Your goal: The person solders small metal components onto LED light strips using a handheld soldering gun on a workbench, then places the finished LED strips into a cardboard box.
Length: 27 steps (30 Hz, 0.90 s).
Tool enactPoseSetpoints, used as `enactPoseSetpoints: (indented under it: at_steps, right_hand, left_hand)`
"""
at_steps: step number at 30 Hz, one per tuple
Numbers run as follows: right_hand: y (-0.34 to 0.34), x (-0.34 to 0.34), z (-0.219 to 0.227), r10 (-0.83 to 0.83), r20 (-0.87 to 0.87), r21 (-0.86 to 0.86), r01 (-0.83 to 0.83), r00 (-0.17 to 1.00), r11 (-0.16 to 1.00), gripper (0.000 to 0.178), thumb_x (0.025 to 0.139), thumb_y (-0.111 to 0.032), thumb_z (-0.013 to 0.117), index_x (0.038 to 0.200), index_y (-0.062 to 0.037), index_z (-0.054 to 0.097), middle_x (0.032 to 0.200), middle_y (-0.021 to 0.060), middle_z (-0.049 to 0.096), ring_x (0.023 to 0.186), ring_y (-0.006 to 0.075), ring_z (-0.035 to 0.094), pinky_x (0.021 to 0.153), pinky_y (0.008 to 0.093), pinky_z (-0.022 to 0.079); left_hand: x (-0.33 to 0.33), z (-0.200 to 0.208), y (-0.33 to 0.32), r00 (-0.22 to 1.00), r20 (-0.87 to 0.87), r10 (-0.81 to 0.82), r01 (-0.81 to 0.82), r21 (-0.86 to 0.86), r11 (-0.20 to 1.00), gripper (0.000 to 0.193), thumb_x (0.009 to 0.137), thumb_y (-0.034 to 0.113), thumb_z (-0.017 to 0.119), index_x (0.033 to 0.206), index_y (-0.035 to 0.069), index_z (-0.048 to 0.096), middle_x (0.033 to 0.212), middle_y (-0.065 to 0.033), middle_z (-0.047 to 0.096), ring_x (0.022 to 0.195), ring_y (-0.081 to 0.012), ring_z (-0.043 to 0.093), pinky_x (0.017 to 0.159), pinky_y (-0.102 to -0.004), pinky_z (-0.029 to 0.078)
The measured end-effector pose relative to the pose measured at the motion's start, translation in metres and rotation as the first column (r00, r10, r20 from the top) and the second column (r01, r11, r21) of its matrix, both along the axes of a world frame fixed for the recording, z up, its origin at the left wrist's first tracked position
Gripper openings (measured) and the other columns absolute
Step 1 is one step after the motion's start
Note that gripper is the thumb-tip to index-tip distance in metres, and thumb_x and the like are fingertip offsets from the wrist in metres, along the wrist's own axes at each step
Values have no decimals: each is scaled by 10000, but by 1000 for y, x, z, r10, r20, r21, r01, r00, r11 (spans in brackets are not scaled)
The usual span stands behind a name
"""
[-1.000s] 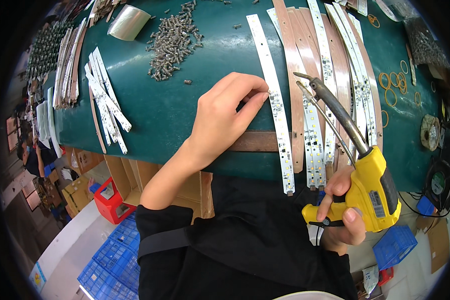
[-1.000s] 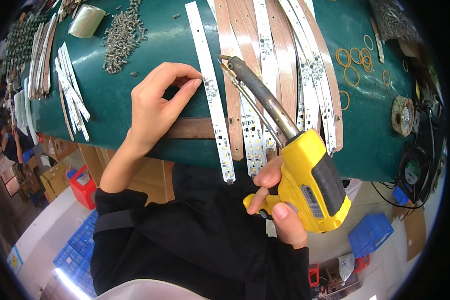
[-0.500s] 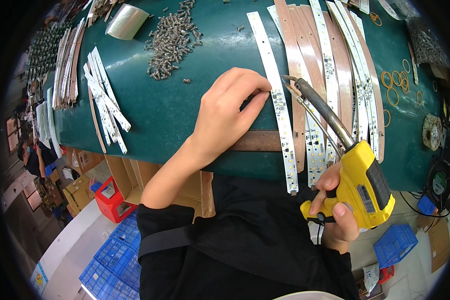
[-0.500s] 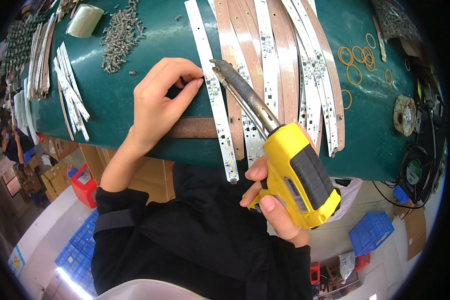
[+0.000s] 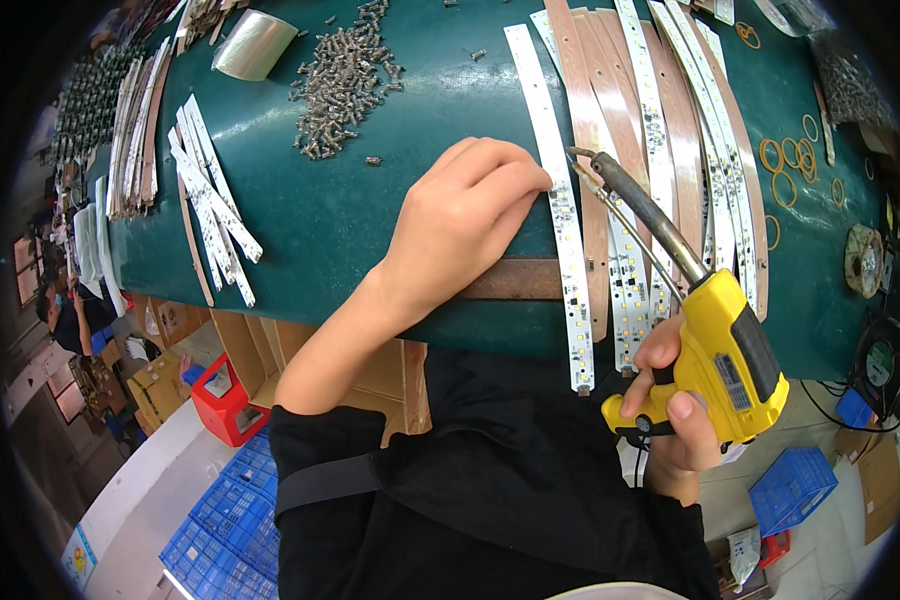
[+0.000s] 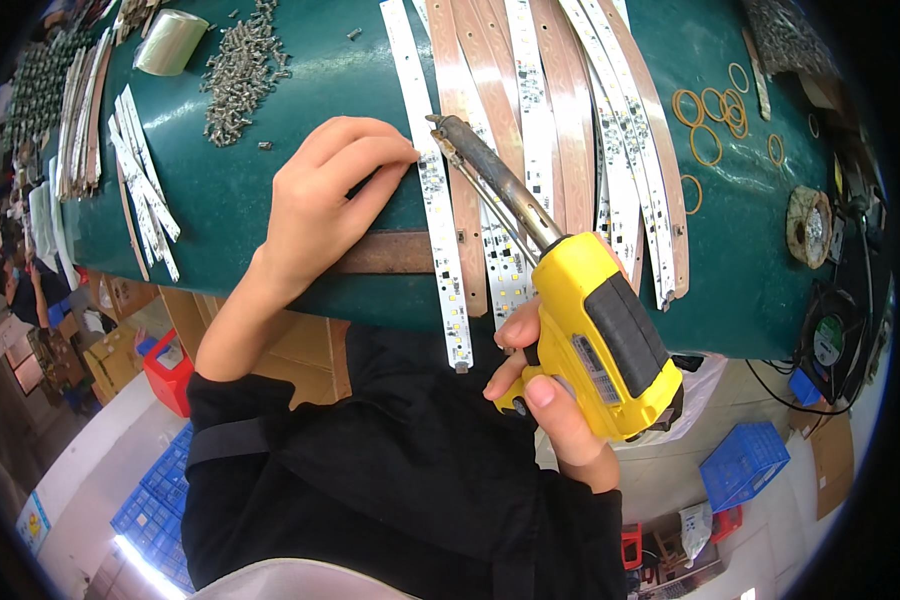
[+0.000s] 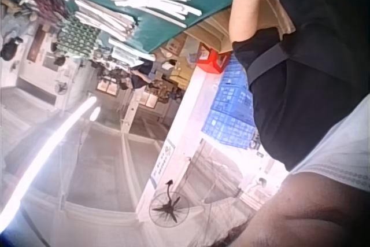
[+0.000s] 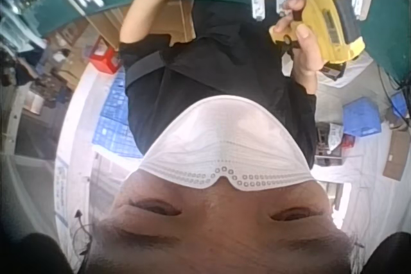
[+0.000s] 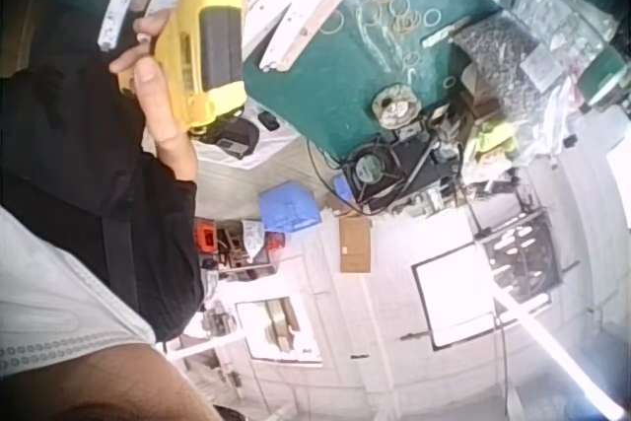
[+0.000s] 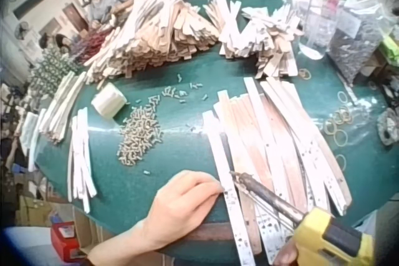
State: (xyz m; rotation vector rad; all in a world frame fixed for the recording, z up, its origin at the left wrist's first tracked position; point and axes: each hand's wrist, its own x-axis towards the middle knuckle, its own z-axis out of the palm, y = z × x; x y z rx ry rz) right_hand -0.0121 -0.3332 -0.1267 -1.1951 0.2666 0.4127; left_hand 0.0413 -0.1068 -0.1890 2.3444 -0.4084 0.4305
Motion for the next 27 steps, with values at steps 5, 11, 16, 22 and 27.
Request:
enactPoseSetpoints:
  at_steps: [5,11,16,22,27]
  right_hand:
    - [-1,0,-2,-16,3,3,16,1000,1000,591,697,-167,596,1183,114,410,884,164,501,779,195,529,479,231,529]
    - [-4,-1,-1,-6,30,25,5,1000,1000,588,693,-160,601,1178,116,413,885,170,502,760,193,534,478,232,527]
    - [-8,-2,4,21,58,-30,-19,998,999,601,691,-172,621,1179,111,416,849,164,515,709,194,539,442,231,498]
    - [-8,-5,6,36,92,-106,-26,995,994,589,689,-180,633,1162,107,433,828,162,520,692,189,538,420,230,477]
    - [-13,-4,11,15,88,-123,-4,996,992,574,687,-178,605,1145,120,428,843,160,501,695,184,524,415,216,475]
  left_hand:
    - [-2,2,-1,998,25,-60,57,113,992,172,691,-51,656,837,33,628,821,-55,609,721,-219,589,636,-294,479]
    - [-2,-1,2,999,21,-47,47,28,999,187,689,-50,665,851,33,623,856,-57,627,722,-210,590,646,-294,480]
    - [-3,-1,3,999,-48,-13,10,-58,998,202,693,-37,680,875,24,614,874,-63,633,726,-177,591,666,-277,483]
    - [-2,0,0,998,-64,5,-9,-57,998,196,697,-25,677,875,33,620,847,-54,614,717,-185,581,655,-279,480]
    - [1,-1,-2,997,41,-59,56,75,996,194,691,-26,670,864,52,630,830,-51,601,709,-209,570,632,-297,474]
